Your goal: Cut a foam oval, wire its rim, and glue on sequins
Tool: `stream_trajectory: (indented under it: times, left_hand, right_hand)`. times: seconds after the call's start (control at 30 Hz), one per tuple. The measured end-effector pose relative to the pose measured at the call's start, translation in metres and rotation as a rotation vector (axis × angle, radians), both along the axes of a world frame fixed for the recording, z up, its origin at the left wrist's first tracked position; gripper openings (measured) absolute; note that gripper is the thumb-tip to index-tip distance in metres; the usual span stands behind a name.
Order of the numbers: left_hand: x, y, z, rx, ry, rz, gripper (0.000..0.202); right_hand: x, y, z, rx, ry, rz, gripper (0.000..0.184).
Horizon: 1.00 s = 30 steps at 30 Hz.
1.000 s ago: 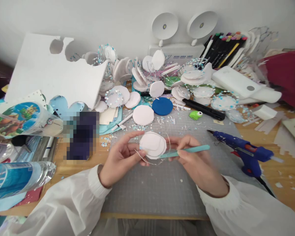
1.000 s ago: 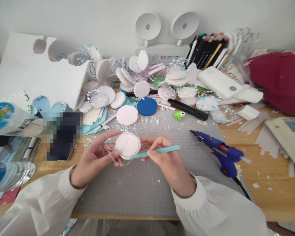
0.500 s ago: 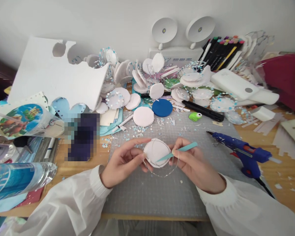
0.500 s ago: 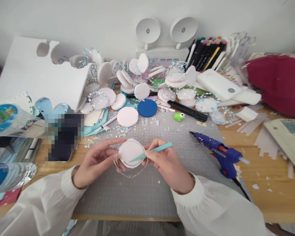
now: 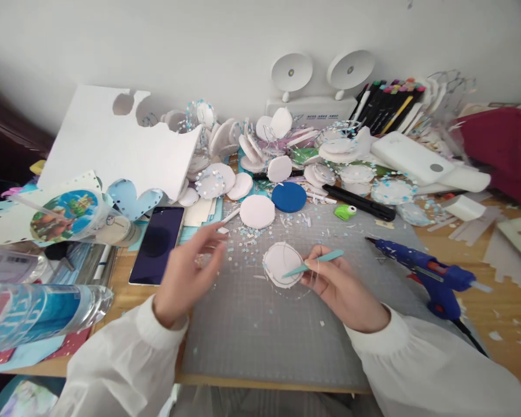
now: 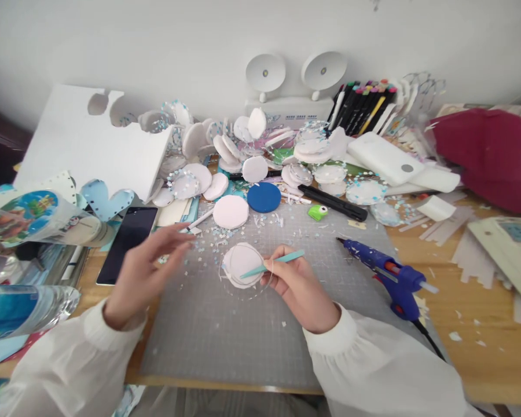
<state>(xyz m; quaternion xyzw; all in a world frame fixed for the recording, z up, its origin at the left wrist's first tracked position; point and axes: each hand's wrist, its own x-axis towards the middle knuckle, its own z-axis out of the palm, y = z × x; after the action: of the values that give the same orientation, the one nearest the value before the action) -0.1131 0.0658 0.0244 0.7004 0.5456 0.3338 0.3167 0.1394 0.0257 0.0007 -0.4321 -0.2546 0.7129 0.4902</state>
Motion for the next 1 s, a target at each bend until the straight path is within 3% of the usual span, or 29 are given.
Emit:
stream_trajectory:
  times: [0.07,0.13,0.2,0.27,0.67,1.0]
  left_hand:
    - [-0.023,0.008,-0.003,0.196,0.313,0.216,0.04]
    - [-0.043,0.013,-0.008,0.279,0.644,0.363,0.055]
    - [-0.055,0.015,-0.014,0.254,0.846,0.473,0.069]
    - [-0.06,0.016,-0.019,0.199,0.929,0.534,0.075]
    - [-0.055,0.025,-0.014,0.131,0.874,0.506,0.075]
    - [-0.06,0.025,-0.022,0.167,0.852,0.536,0.079]
  right_hand:
    - [0.0,0.001,-0.001,-0.012,0.002,-0.024,0.026]
    - [0.0,0.002,-0.002,-0.02,0.007,-0.036,0.026]
    - [-0.001,0.001,-0.002,-0.023,0.005,-0.037,0.027]
    - [-0.002,0.001,-0.003,-0.023,-0.001,-0.043,0.027]
    - [-0.002,0.001,-0.006,0.002,0.005,-0.023,0.028]
    - [-0.002,0.0,-0.005,0.014,-0.034,-0.018,0.03]
